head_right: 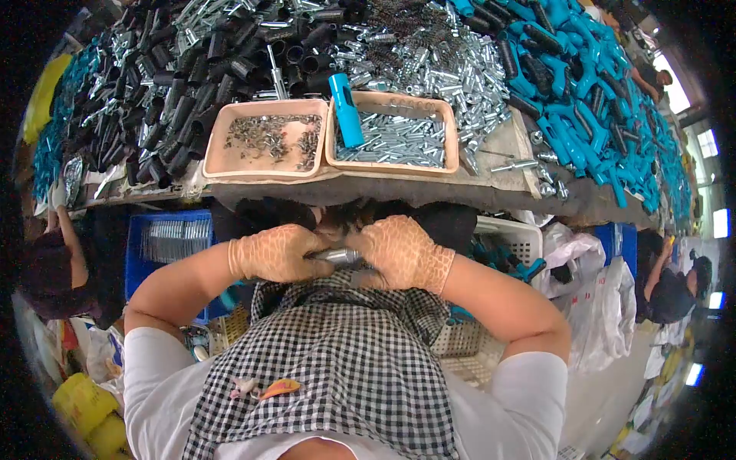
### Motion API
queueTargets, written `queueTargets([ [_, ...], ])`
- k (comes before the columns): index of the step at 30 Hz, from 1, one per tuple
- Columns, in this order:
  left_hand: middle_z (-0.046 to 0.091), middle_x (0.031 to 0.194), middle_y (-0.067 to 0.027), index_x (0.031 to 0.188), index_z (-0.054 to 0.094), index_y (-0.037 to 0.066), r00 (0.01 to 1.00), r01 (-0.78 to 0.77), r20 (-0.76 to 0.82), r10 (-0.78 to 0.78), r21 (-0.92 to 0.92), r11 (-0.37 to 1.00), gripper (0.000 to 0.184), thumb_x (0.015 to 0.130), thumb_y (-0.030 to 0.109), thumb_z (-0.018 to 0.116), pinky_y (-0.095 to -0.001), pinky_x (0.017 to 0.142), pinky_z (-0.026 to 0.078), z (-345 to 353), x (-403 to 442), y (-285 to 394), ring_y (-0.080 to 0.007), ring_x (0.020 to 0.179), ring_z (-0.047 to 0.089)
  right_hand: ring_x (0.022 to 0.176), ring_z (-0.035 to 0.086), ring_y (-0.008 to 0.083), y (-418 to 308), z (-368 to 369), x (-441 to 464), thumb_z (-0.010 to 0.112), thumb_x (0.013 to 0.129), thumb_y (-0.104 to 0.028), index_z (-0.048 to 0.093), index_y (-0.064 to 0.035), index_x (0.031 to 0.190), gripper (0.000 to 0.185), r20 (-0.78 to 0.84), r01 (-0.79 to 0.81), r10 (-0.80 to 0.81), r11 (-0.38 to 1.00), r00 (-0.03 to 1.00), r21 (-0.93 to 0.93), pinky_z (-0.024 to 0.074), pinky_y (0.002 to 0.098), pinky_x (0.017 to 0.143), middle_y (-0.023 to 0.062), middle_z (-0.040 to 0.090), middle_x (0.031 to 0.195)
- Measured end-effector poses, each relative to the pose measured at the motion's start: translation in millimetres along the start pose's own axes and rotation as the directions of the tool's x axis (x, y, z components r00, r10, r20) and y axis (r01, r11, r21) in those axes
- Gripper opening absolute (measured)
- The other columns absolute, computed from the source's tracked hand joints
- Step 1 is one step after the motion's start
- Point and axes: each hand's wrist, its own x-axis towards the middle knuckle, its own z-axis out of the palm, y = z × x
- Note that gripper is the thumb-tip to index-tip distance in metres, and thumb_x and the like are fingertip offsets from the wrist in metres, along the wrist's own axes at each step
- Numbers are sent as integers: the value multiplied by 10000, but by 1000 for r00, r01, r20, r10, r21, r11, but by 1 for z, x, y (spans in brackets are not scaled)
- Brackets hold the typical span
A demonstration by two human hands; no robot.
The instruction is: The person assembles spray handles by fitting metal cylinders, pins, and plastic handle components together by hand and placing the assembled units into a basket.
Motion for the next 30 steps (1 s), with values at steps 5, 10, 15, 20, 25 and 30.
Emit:
queueTargets([
  [5,716,902,-200,1061,704,-6,954,181,288,-80,-343,922,360,922,323,658,-406,724,545,2,3,-6,-307,789,697,706,686,360,-9,-16,5,718,785,-366,639,-64,836,316,289,17,10,996,957,-91,543,482,630,164,664,729],
  [10,682,826,-177,986,691,12,972,-114,-172,164,267,957,301,846,277,718,-457,713,530,19,-7,0,-347,798,690,673,679,375,-6,-2,1,676,842,-365,634,-32,781,342,234,-114,90,989,968,90,529,493,587,196,648,686],
  [15,661,816,-140,1070,678,57,918,3,-317,239,608,794,389,775,302,741,-495,683,503,37,-9,-1,-355,742,665,513,619,285,-7,12,-7,564,980,-350,630,2,837,386,632,-697,324,143,704,703,490,427,504,163,598,608],
  [20,644,796,-123,1065,676,66,845,55,-443,300,629,775,399,747,296,749,-498,659,487,31,-17,-3,-337,715,649,486,604,219,-19,-5,-1,469,1028,-315,653,3,909,386,643,-655,301,-77,704,752,505,360,503,110,613,643],
  [25,671,859,-118,1065,643,16,172,35,-962,-214,-211,977,312,838,197,759,-407,719,532,2,-39,20,-280,724,638,1037,672,316,-19,-30,11,842,576,-187,579,-29,1283,771,-9,-157,202,790,979,593,562,377,889,175,645,1179],
  [30,622,945,-81,1034,594,59,481,-834,-559,-676,-529,-156,301,1023,360,579,-500,937,530,22,-52,13,-283,892,628,1000,675,388,-37,-37,19,854,567,-166,540,-31,1359,862,-59,-129,150,954,987,270,559,414,896,177,669,1152],
])
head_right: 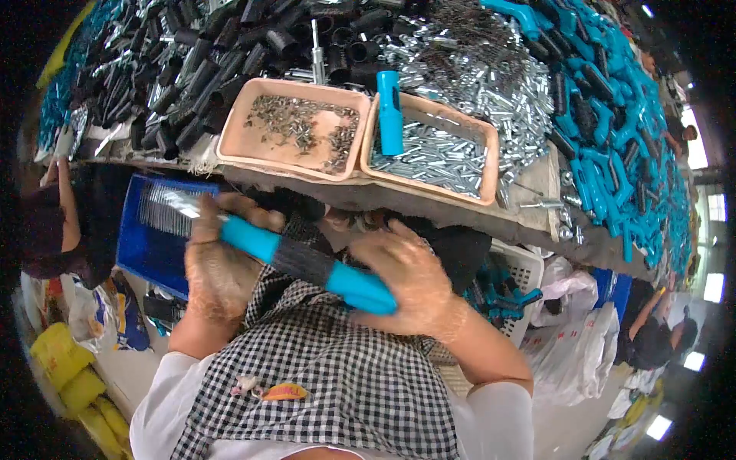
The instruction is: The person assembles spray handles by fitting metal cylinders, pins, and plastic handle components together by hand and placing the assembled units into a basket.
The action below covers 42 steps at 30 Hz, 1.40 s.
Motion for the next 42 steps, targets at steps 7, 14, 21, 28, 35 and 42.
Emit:
queueTargets([
  [7,639,1213,-117,1262,555,84,690,700,-224,-688,-36,713,349,1086,332,384,-499,975,542,-98,99,-142,-283,1112,629,785,689,280,61,31,-19,694,758,-64,641,61,1162,426,479,-676,686,24,547,737,563,386,749,161,705,932],
  [14,712,1049,-171,1177,664,66,660,-402,397,-638,904,148,433,817,284,767,-435,796,575,-158,148,-227,-291,916,686,693,645,298,140,142,-30,623,856,-129,650,60,870,191,484,-364,832,-377,271,852,547,392,657,160,635,743],
  [21,715,1056,-208,1163,677,71,636,-517,551,-540,824,232,494,716,238,804,-440,831,554,-189,158,-250,-331,969,691,687,628,317,147,146,-31,587,890,-134,644,72,854,217,461,-445,855,-326,237,834,537,399,674,170,639,781],
  [28,707,964,-184,1086,693,76,564,-512,424,-708,853,102,301,810,195,678,-428,833,549,-185,166,-243,-306,915,690,704,617,308,158,154,-30,560,919,-150,634,75,866,243,504,-435,827,-370,247,821,532,400,686,170,633,789],
  [35,688,1037,-146,1126,662,35,784,336,152,-602,711,618,283,1009,221,483,-376,827,555,-188,166,-263,-259,955,669,844,675,282,150,162,13,644,926,-254,685,26,1061,314,231,-620,895,63,383,782,547,407,776,193,695,941],
  [42,684,1195,-158,1241,634,43,913,-214,316,-257,909,358,342,1039,265,470,-390,881,545,-167,160,-203,-241,1067,662,1048,686,267,207,203,65,626,953,-307,664,-60,1258,394,6,-729,736,669,677,146,520,400,956,152,708,1177],
])
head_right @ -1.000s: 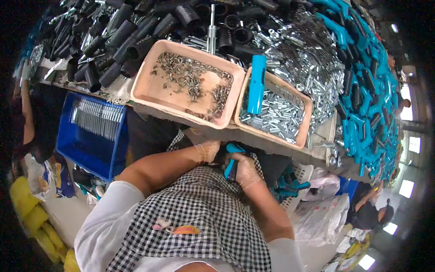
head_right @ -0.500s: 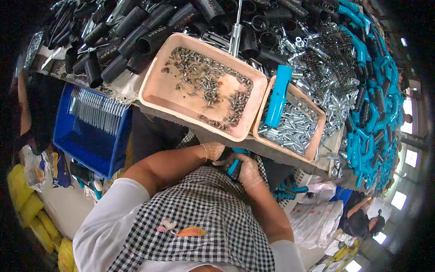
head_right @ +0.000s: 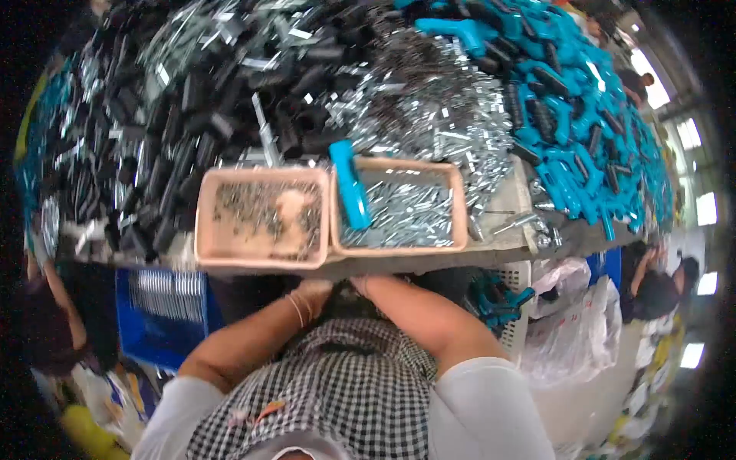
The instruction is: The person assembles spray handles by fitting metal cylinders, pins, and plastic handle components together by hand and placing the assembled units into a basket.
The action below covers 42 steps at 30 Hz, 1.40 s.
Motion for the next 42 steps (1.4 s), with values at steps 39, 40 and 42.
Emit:
queueTargets([
  [39,670,1225,-246,1130,699,33,834,-348,481,-270,838,420,368,970,305,510,-513,982,489,-11,-6,53,-420,1132,638,1038,688,306,-18,21,-14,628,932,-310,669,-68,1246,399,267,69,-32,989,963,-129,527,412,944,166,705,1182],
  [40,671,1218,-251,1133,699,31,819,-315,467,-334,851,420,366,967,296,509,-511,995,478,-12,-9,45,-419,1144,630,1038,688,307,-20,17,-12,628,931,-310,670,-68,1246,399,269,72,-35,989,963,-130,527,413,943,167,704,1182],
  [42,672,1203,-263,1138,699,27,796,-263,439,-418,871,415,361,962,277,507,-506,1021,457,-4,5,7,-417,1169,616,1038,688,309,-27,24,-13,628,930,-311,670,-69,1245,399,274,76,-37,988,961,-133,527,413,943,168,704,1182],
])
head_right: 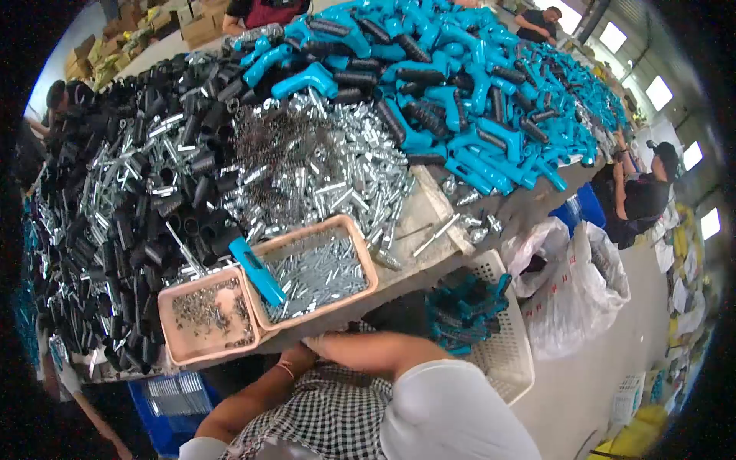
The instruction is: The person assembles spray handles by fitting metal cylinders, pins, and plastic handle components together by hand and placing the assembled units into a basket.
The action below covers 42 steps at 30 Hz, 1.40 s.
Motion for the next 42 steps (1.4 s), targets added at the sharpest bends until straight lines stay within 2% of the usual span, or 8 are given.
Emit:
queueTargets([
  [9,707,1213,-168,1194,688,86,713,-142,-622,323,323,936,398,1020,349,444,-456,927,544,38,12,-9,-381,1092,684,1035,688,319,-6,24,13,628,925,-311,671,-71,1242,400,16,20,-20,1000,1000,16,529,416,940,171,704,1184],
  [12,637,1306,-186,1320,614,87,938,-62,340,72,-40,997,449,952,343,586,-444,1042,464,-55,-20,24,-369,1219,595,1035,689,322,0,5,15,628,923,-311,671,-71,1241,401,26,39,-40,999,999,22,529,417,939,172,703,1184],
  [19,632,1226,-157,1272,568,0,997,-77,-78,5,-975,208,538,849,255,782,-384,973,494,-24,-48,8,-305,1113,609,1012,685,360,16,-91,-93,647,859,-290,675,-77,1238,436,83,182,-187,981,979,64,534,442,909,196,704,1132],
  [22,625,1189,-125,1253,559,-11,869,-411,-442,222,-395,822,598,810,276,840,-350,965,500,-99,-101,41,-263,1048,611,924,676,432,7,-131,-173,686,718,-211,658,-109,1276,568,-152,301,-289,951,945,64,537,507,820,248,703,957],
  [29,595,1043,-130,1143,558,12,926,-33,-318,206,-609,-793,477,1006,460,472,-484,908,522,-23,-15,35,-286,971,585,899,679,420,8,-155,-294,662,731,-125,598,-128,1359,631,-123,217,-199,965,972,150,546,478,810,216,707,950],
  [34,625,1115,-173,1239,545,-37,989,117,22,144,-710,-694,516,1036,428,449,-537,995,471,-105,-90,161,-332,1054,597,909,693,221,78,-218,-389,765,694,-168,623,-91,1358,683,-343,79,89,891,935,447,543,348,854,116,735,1041],
  [38,679,1214,-151,1267,601,-43,930,-291,-154,334,-863,413,431,1041,314,514,-404,1004,497,-87,-71,140,-267,1111,647,842,677,180,120,-245,-476,751,640,-135,737,-36,1162,532,-460,-47,375,813,805,580,542,346,792,75,744,963],
  [42,685,1159,-158,1170,675,3,824,-547,-400,401,-380,746,251,960,66,554,-362,878,558,-89,-81,133,-297,991,689,814,700,229,154,-242,-473,752,647,-187,738,-16,1125,508,-540,-291,469,876,699,385,553,360,790,137,741,911],
])
